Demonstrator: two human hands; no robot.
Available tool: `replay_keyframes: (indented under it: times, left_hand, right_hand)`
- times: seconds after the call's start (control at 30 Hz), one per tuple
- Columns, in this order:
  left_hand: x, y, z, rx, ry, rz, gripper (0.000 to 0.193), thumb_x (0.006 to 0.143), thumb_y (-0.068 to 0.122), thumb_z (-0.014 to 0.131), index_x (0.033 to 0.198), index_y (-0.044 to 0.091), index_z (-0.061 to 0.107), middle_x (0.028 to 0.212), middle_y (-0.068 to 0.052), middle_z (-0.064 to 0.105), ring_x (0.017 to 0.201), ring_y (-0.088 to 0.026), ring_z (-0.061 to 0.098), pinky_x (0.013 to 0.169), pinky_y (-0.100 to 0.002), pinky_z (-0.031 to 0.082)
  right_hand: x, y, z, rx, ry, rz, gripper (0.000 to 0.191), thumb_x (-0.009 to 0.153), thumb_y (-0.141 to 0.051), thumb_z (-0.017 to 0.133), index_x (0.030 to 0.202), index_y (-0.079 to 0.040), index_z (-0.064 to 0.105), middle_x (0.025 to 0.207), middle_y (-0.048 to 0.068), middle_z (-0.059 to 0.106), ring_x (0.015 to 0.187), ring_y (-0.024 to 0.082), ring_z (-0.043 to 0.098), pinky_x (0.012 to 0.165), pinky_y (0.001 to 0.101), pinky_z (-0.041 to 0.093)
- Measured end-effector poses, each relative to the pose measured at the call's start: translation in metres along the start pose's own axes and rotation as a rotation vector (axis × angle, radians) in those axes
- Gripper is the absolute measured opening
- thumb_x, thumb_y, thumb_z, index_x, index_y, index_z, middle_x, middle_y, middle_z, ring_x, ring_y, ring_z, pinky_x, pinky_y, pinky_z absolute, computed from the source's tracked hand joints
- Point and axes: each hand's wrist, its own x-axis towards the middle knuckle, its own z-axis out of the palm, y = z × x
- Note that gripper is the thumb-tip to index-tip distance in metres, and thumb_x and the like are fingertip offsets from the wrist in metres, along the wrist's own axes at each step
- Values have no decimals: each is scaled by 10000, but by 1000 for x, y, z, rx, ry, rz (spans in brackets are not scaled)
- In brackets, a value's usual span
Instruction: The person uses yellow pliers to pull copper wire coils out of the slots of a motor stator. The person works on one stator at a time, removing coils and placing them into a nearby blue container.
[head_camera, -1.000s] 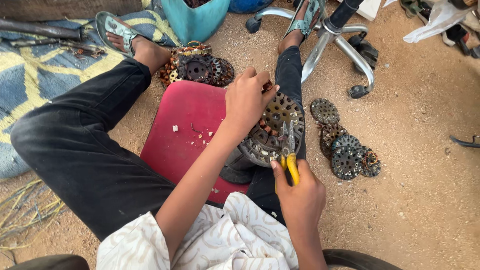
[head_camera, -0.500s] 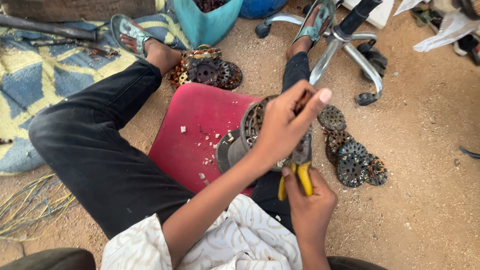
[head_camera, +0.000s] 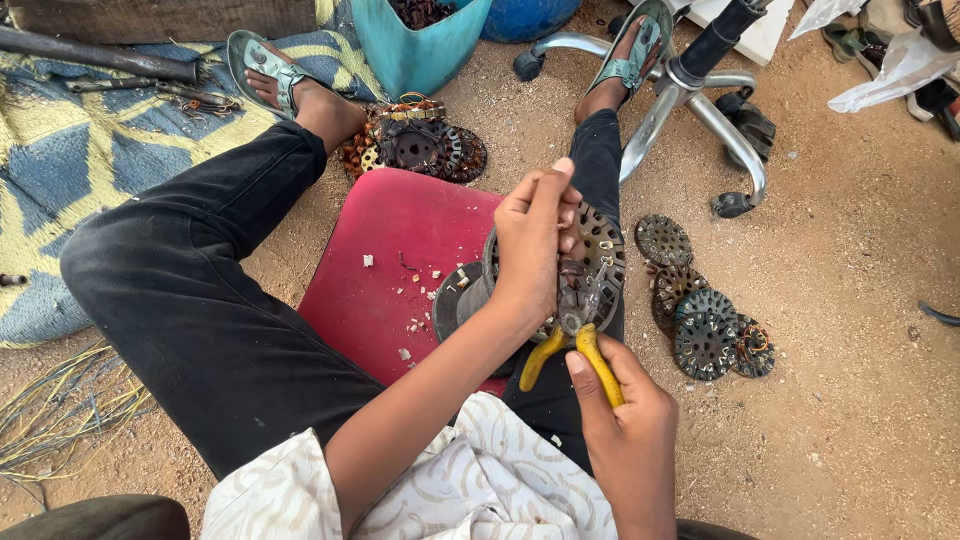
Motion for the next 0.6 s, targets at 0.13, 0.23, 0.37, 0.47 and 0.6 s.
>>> replay_keyframes:
  times: [0.13,0.23,0.37,0.47,0.6]
  left_hand:
    - [0,-1,-3,-88,0,-119,297,944,326,693,793,111,553,637,49,473,471,-44,438,410,-231,368]
    - [-6,-3,0,-80,-61,-213,302,945,337,691,798,117,546,645,44,487,484,-46,468,415,-228,408]
    - [-20,-8,7,-128,-21,-331,281,938,336,667,823,112,541,662,23,497,550,-83,547,542,-343,610]
    - [-23,-8,8,-97,-4,-298,286,940,361,654,829,126,535,663,24,512,553,-88,552,499,-316,550]
    - [-20,-1,3,-181,-7,-184,360,956,428,638,790,141,500,598,39,453,489,-77,481,392,-241,396]
  right_hand:
    - [2,-2,-6,-77,10,5,305,918,-198,725,1153,-4,733,761,14,700,673,33,530,570,233,476]
    - [7,-6,-13,-26,5,-29,281,907,-182,721,1113,8,736,819,-3,733,725,15,574,603,217,500]
    - [15,-17,-23,-149,-12,90,282,908,-196,744,1144,-44,766,743,67,714,641,72,557,559,274,457]
    - [20,-25,-27,-226,-32,36,280,880,-197,751,1123,-61,760,758,72,762,648,79,646,588,277,518]
    - [18,-27,-26,-246,-34,-112,310,870,-192,758,1145,-49,745,889,107,788,767,87,716,668,284,550]
